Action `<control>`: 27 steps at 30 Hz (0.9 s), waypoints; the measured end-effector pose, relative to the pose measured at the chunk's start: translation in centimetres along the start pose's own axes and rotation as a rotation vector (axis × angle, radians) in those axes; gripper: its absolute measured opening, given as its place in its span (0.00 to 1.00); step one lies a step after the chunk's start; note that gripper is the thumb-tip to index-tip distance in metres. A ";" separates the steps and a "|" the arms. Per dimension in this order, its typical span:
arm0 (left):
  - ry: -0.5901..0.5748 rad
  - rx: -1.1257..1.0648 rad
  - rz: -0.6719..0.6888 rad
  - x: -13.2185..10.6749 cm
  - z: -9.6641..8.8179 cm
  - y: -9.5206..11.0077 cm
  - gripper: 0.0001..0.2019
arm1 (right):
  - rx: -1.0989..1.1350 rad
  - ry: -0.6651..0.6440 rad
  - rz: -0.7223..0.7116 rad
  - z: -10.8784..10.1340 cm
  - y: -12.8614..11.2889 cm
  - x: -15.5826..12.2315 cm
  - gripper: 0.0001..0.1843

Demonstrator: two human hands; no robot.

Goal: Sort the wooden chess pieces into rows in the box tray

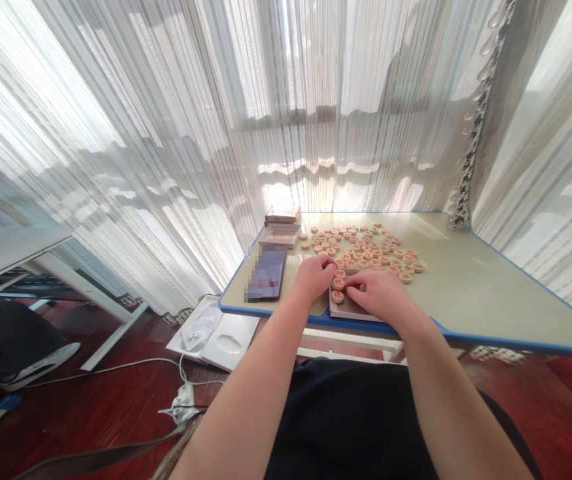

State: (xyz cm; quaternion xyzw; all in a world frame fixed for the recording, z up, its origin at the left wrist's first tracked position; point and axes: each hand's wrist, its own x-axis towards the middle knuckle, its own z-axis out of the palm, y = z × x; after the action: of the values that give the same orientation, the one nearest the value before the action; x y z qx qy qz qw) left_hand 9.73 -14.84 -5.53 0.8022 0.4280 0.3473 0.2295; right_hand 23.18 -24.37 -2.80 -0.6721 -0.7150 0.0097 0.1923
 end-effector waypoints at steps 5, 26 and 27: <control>0.009 0.007 0.003 -0.1 -0.1 0.2 0.09 | 0.060 -0.014 -0.007 -0.2 0.0 0.0 0.14; -0.027 0.005 -0.028 0.0 -0.4 0.4 0.10 | 0.032 -0.019 0.130 0.0 -0.1 0.3 0.16; -0.030 0.008 -0.036 0.0 -0.4 0.5 0.11 | -0.001 -0.019 0.154 0.1 -0.2 0.4 0.16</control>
State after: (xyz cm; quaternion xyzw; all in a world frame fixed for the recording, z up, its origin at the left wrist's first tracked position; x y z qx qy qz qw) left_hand 9.69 -15.08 -4.97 0.8005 0.4400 0.3293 0.2391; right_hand 22.95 -24.01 -2.77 -0.7250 -0.6631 0.0305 0.1837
